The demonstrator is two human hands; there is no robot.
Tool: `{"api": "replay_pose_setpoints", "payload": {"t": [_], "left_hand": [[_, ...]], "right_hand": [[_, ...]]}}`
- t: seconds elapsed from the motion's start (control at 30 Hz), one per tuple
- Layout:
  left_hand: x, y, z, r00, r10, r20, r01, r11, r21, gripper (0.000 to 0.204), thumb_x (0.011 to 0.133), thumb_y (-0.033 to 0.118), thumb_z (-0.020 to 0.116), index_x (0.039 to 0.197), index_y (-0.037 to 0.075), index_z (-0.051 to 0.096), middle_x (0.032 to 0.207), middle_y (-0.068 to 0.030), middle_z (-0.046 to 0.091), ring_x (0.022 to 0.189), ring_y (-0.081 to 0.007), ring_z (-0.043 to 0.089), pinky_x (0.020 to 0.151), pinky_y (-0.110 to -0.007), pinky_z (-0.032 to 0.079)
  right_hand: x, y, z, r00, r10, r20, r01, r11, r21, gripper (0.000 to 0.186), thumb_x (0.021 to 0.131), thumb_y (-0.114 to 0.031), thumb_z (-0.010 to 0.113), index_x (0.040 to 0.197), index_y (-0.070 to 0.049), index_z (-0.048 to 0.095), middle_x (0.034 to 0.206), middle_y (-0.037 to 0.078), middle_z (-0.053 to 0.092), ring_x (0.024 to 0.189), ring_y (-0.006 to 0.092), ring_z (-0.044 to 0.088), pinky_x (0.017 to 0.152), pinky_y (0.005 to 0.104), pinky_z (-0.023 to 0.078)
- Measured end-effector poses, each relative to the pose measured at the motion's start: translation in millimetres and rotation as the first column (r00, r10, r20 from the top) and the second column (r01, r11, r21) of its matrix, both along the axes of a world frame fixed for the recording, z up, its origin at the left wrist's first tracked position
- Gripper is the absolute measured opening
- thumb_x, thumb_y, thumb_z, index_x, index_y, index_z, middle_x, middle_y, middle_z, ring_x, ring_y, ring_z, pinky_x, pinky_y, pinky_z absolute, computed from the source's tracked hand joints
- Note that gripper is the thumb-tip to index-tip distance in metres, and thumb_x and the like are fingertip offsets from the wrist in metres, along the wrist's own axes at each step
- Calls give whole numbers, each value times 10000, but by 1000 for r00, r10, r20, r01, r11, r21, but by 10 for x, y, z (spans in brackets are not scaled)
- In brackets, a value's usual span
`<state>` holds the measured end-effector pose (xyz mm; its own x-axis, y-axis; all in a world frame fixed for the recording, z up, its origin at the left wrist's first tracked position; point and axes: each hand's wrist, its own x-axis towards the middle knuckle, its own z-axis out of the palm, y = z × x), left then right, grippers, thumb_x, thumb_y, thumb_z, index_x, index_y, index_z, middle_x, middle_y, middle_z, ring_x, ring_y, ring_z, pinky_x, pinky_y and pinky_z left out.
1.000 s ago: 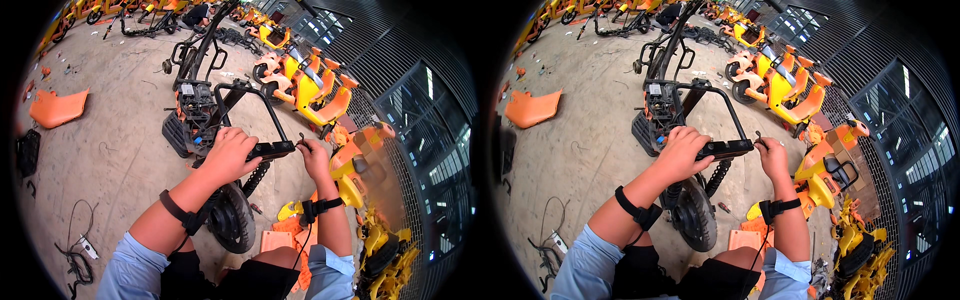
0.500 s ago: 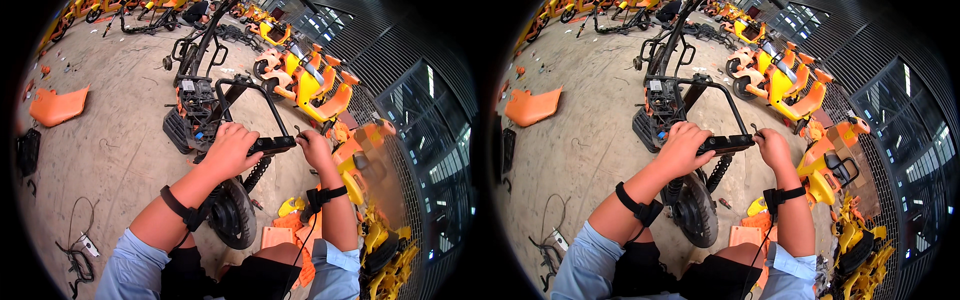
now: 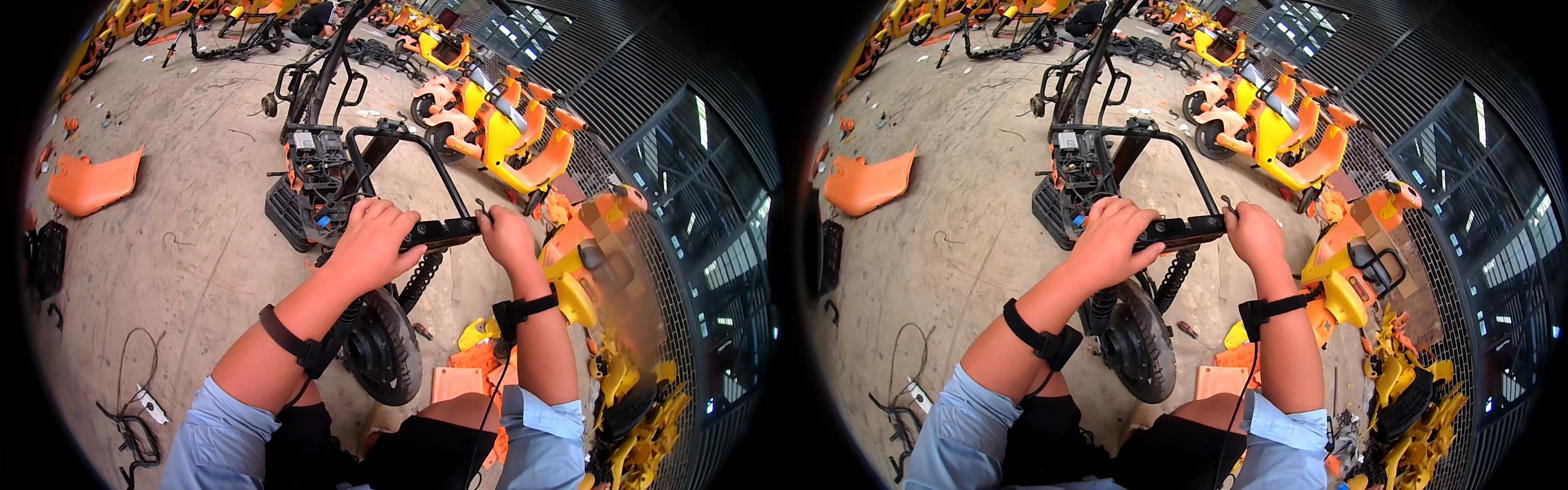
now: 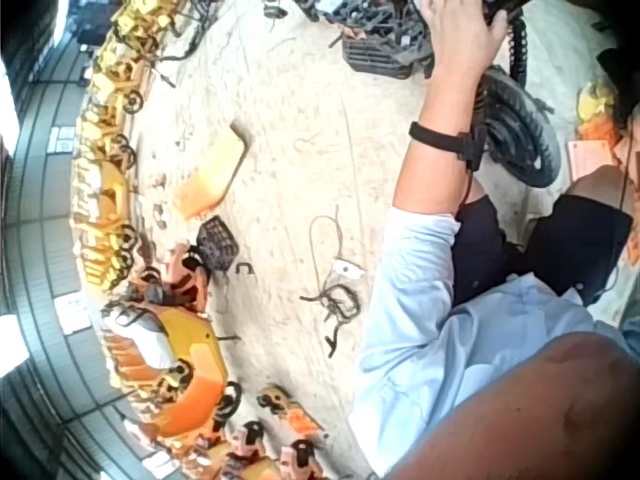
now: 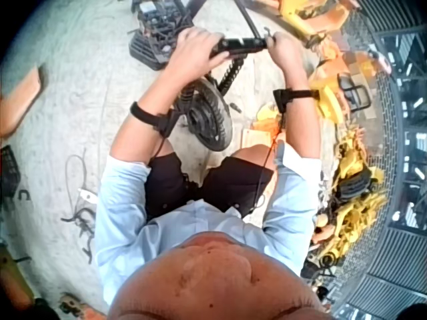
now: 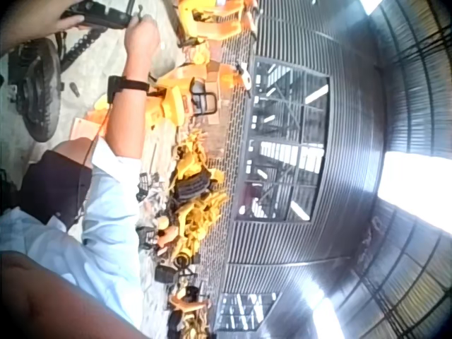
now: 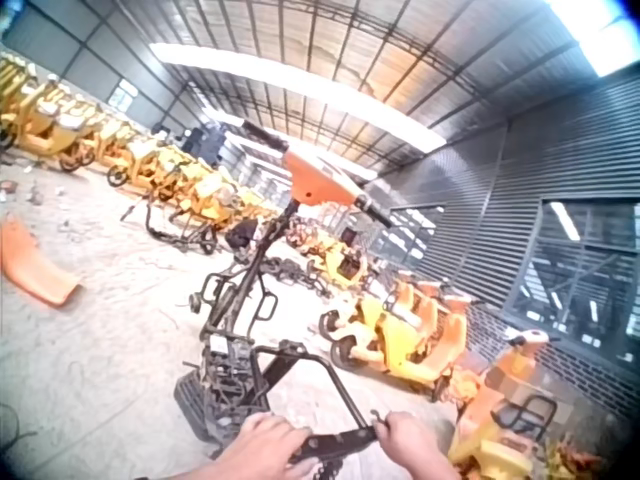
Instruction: The person works on the rear frame of a bicycle, using a wrench to loosen or tighten a bolt near the shock absorber and handling small mechanical parts.
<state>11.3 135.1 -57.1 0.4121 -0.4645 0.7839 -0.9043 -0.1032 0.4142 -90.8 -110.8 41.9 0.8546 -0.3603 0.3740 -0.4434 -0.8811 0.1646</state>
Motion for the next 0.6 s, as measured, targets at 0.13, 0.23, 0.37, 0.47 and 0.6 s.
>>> {"api": "replay_pose_setpoints", "payload": {"t": [0.13, 0.23, 0.37, 0.47, 0.6], "left_hand": [[10, 4, 16, 1000, 0, -2, 0, 1000, 13, 445, 839, 298, 792, 1197, 75, 649, 1046, -101, 653, 1145, -311, 573, 1109, -491, 339], [13, 21, 22, 1000, 3, -8, -3, 1000, 23, 450, 838, 297, 792, 1203, 76, 650, 1043, -101, 654, 1149, -310, 574, 1114, -489, 336], [2, 10, 20, 1000, -11, -7, 11, 1000, 12, 452, 837, 296, 792, 1208, 80, 651, 1035, -102, 653, 1145, -310, 573, 1114, -488, 334], [23, 28, 22, 1000, -9, -10, 9, 1000, 8, 447, 835, 294, 792, 1204, 83, 652, 1030, -102, 650, 1139, -315, 571, 1116, -489, 329], [7, 6, 31, 1000, -4, -26, 4, 1000, 6, 441, 831, 294, 792, 1192, 81, 656, 1030, -103, 651, 1128, -324, 572, 1120, -489, 321]], "right_hand": [[48, 110, 86, 990, -137, -31, 140, 983, 122, 558, 969, -549, 615, 824, -19, 706, 821, 224, 704, 852, 446, 680, 765, 516, 539], [63, 107, 119, 969, -247, 20, 234, 936, 262, 634, 962, -612, 615, 814, -5, 717, 756, 218, 685, 809, 404, 694, 743, 481, 540], [-76, -224, 51, 945, -202, 258, 64, 885, 461, 616, 965, -586, 655, 899, 22, 728, 736, 160, 669, 750, 261, 676, 727, 400, 534], [-163, -337, -102, 923, 87, 375, -278, 826, 491, 405, 949, -382, 757, 1063, 6, 725, 815, 94, 682, 790, 172, 619, 768, 348, 521], [-206, -315, -197, 921, 195, 338, -348, 803, 484, 239, 943, -225, 746, 1071, -24, 731, 877, 142, 730, 837, 244, 691, 791, 365, 531]]}}
